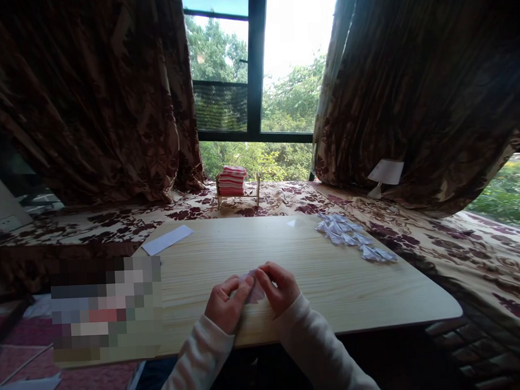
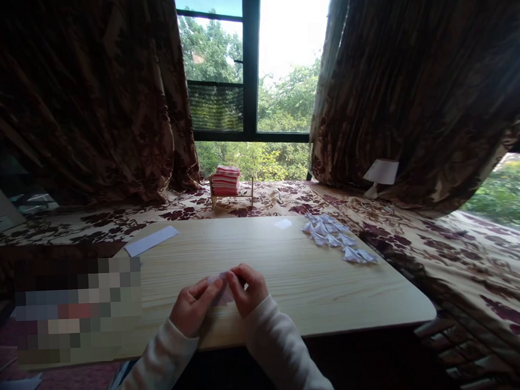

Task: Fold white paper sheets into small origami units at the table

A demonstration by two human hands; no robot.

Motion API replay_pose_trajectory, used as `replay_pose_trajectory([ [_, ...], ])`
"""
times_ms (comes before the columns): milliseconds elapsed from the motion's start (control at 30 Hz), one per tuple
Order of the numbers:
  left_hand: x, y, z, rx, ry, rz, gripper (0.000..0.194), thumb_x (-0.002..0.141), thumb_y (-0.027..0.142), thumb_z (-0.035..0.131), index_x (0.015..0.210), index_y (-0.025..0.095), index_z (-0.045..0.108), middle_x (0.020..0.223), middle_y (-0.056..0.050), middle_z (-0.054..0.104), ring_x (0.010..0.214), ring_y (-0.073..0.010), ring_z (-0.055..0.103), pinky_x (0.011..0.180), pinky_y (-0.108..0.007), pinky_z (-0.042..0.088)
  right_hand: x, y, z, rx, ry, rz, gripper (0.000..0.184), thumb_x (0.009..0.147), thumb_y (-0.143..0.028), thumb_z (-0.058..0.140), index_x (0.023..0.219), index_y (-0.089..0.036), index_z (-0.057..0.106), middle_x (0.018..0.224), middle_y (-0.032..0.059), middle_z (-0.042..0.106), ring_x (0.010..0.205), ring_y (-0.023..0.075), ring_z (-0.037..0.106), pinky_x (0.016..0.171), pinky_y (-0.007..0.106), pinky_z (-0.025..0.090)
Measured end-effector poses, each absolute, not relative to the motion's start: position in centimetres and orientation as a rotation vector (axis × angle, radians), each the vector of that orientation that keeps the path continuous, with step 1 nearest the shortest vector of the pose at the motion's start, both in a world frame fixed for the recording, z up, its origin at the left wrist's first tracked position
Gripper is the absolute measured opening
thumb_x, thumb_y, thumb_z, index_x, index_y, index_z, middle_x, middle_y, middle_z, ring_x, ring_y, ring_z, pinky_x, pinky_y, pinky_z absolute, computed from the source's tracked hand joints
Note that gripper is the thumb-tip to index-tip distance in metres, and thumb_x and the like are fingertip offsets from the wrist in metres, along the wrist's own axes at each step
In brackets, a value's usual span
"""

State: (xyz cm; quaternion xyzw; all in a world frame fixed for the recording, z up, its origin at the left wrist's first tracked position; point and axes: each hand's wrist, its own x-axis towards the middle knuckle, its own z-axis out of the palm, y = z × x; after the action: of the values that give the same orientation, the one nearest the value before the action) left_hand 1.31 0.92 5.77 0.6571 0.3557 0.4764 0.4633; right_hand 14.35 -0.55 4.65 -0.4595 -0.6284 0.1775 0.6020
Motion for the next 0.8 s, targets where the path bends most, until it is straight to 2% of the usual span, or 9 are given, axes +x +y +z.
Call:
replay_pose_trajectory([
  [100,1.09,0.94,5.95,1.629,0.877,1.141,0.031,0.075,0.039,0.051,0.072,0.013,0.068,0.066,-0.003,0.063,0.07,-0.0173,0.057,0.065,-0.024,0.044,14.46,-0.59,4.6,-1.084,-1.426,0.412,0.021,0.08,-0.027,0.048,0.062,-0.017,0.051,0.054,-0.003,0.043,0.05,0.0099,0.039,0.047,0.023,0.034],
  [233,0.92,1.14,5.32,1.657,0.916,1.115,0.025,0.072,0.036,0.057,0.067,0.012,0.065,0.06,0.0,0.06,0.063,-0.0162,0.056,0.06,-0.023,0.043,14.36,-0.6,4.46,-1.087,-1.425,0.434,0.021,0.08,-0.029,0.049,0.063,-0.017,0.052,0.054,-0.0026,0.044,0.05,0.0102,0.039,0.047,0.024,0.035],
  [467,0.99,0.76,5.55,1.733,0.91,1.118,0.021,0.073,0.031,0.055,0.063,0.013,0.06,0.061,-0.001,0.057,0.065,-0.0155,0.053,0.058,-0.023,0.041,14.09,-0.56,4.23,-1.084,-1.496,0.53,0.021,0.079,-0.031,0.05,0.062,-0.017,0.052,0.053,-0.0033,0.045,0.048,0.0092,0.039,0.045,0.022,0.035],
  [800,0.95,0.71,5.63,1.804,0.893,1.139,0.022,0.074,0.025,0.051,0.055,0.015,0.056,0.06,0.0,0.049,0.065,-0.0151,0.051,0.063,-0.023,0.041,13.82,-0.39,4.55,-1.125,-1.481,0.456,0.03,0.08,-0.029,0.045,0.052,-0.019,0.041,0.05,-0.0049,0.034,0.049,0.01,0.034,0.047,0.024,0.029],
])
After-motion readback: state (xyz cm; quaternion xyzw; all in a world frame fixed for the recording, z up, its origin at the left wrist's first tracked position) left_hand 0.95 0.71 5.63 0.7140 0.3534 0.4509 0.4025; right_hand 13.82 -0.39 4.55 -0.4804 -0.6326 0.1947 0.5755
